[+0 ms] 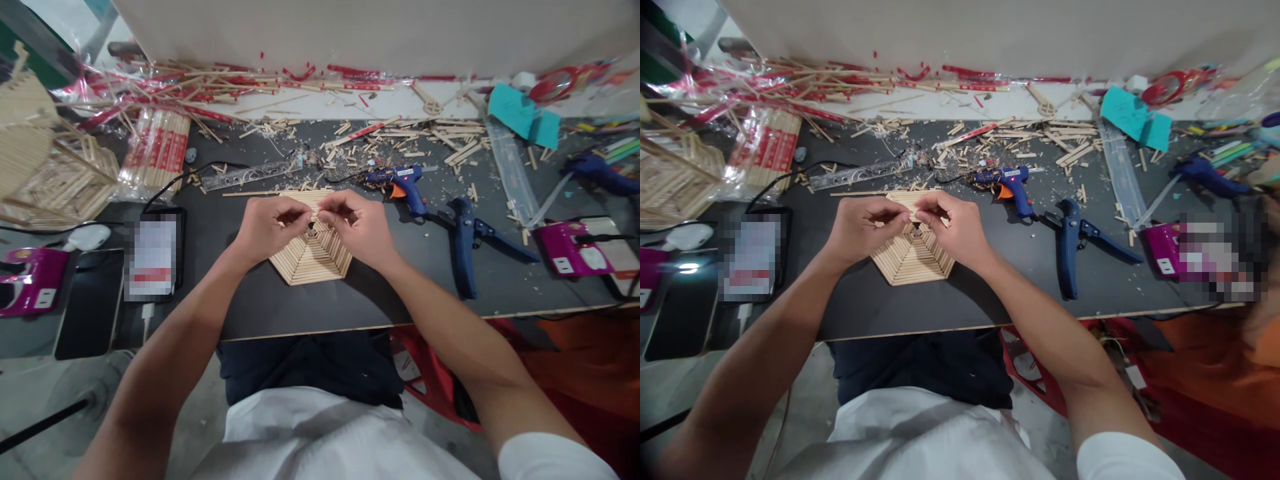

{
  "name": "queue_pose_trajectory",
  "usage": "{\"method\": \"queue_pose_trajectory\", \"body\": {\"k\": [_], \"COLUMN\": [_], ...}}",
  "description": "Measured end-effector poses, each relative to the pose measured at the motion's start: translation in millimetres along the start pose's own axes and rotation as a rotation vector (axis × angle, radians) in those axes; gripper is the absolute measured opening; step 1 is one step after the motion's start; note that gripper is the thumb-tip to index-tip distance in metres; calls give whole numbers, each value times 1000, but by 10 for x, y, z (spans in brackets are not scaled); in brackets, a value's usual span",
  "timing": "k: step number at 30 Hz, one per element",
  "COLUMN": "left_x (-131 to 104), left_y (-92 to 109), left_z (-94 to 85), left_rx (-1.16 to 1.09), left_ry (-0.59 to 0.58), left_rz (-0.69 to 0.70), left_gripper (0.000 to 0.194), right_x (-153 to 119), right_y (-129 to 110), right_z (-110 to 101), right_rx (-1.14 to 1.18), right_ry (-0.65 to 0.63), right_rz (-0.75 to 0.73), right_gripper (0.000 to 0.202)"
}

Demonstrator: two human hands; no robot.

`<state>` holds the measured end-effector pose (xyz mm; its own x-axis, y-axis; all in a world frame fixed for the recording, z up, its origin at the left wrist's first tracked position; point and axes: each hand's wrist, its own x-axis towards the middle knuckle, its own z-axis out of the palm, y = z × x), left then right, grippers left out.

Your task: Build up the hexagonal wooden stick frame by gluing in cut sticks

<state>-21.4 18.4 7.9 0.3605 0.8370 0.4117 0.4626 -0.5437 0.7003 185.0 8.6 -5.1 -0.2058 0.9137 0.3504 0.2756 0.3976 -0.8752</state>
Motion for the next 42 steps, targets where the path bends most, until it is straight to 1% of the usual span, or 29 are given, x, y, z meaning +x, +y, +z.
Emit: {"method": "queue_pose_trajectory", "body": {"k": [4,6,7,10,12,16,21,26,28,31,36,38,42], "left_x": [2,3,4,12,21,37,39,26,22,19,14,11,5], "left_y": [41,30,18,-30,-64,-117,-166,-196,-188,-171,-183,-192,-197], "left_z": [2,20,30,40,19,-32,-13,-5,-16,-37,-58,-60,-55], "left_rx": [-123,-155,-152,-64,-2,55,145,228,266,319,398,409,408], "left_ry": [-17,-32,-21,35,41,-33,-113,-201,-218,-200,-178,-186,-192], "left_rz": [-92,-119,-121,-94,-57,24,66,52,37,19,-16,-8,0], "left_gripper": [17,17,17,18,21,19,20,20,22,23,18,18,18], "right_x": [-16,-17,-17,-13,-10,-2,12,23,27,33,28,26,27], "right_y": [-29,-22,-13,32,58,64,77,120,124,123,123,135,171], "right_z": [8,13,17,29,34,39,53,65,73,88,99,97,94], "right_rx": [35,40,40,7,-37,-129,-206,-313,-351,-415,-584,-590,-520], "right_ry": [15,15,16,24,33,18,-36,-130,-165,-196,-231,-238,-201], "right_rz": [7,6,1,-32,-43,-52,-114,-131,-137,-167,-259,-259,-242], "right_gripper": [35,33,32,26,23,19,13,11,12,13,21,23,21]}}
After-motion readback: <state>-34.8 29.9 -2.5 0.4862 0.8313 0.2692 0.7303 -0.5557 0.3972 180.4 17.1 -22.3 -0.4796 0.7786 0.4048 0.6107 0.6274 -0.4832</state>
